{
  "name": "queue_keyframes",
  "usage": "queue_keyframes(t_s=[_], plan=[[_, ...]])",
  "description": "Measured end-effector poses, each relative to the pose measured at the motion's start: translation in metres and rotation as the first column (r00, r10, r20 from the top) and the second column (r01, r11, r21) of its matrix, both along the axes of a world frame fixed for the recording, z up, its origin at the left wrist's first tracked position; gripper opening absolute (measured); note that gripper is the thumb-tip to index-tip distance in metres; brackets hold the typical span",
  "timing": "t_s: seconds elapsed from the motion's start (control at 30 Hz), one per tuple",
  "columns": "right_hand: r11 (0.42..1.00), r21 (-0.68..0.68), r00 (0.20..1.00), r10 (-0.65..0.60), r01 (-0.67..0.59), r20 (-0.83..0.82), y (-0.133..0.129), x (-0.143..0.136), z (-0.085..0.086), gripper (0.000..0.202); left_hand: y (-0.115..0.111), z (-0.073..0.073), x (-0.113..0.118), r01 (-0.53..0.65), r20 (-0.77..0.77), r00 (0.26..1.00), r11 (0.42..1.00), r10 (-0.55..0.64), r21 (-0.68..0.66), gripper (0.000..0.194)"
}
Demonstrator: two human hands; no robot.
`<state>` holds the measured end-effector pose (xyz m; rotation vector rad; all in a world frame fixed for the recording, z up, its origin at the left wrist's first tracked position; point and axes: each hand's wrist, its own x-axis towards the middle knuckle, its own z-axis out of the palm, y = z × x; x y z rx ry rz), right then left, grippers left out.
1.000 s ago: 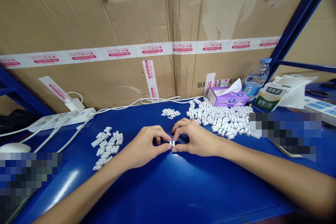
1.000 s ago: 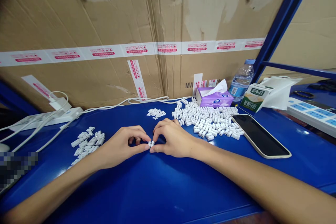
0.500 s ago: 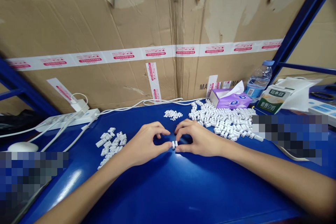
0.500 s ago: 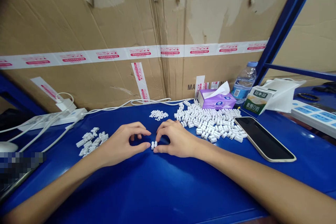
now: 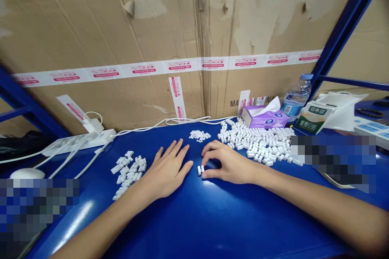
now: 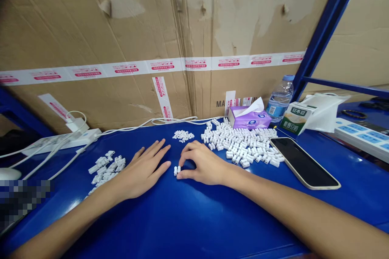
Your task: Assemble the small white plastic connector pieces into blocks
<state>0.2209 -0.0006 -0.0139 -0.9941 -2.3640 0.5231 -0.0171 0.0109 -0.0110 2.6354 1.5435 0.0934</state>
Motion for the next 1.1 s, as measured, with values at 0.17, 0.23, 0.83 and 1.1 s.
queue_keyframes(t_s=[0.17, 0.23, 0.83, 1.1], plan=[[1.0, -0.022, 1.0, -0.008, 0.009, 0.016, 0.002, 0.003, -0.004, 0.041, -0.003, -0.004, 0.004, -0.005, -0.012, 1.0, 0.999, 0.004, -0.044, 0.068], [0.999, -0.02, 0.996, -0.04, 0.042, 0.082, 0.001, 0.004, -0.003, 0.057, -0.003, -0.005, 0.004, -0.005, -0.01, 1.0, 0.999, 0.005, -0.047, 0.068], [0.988, -0.069, 0.907, -0.097, 0.137, 0.41, -0.012, -0.003, -0.001, 0.093, -0.003, -0.006, 0.004, -0.025, -0.055, 0.998, 0.997, 0.021, -0.069, 0.07], [0.989, -0.071, 0.905, -0.09, 0.131, 0.416, -0.011, -0.002, -0.001, 0.093, -0.003, -0.008, 0.003, -0.015, -0.039, 0.999, 0.999, 0.013, -0.043, 0.069]])
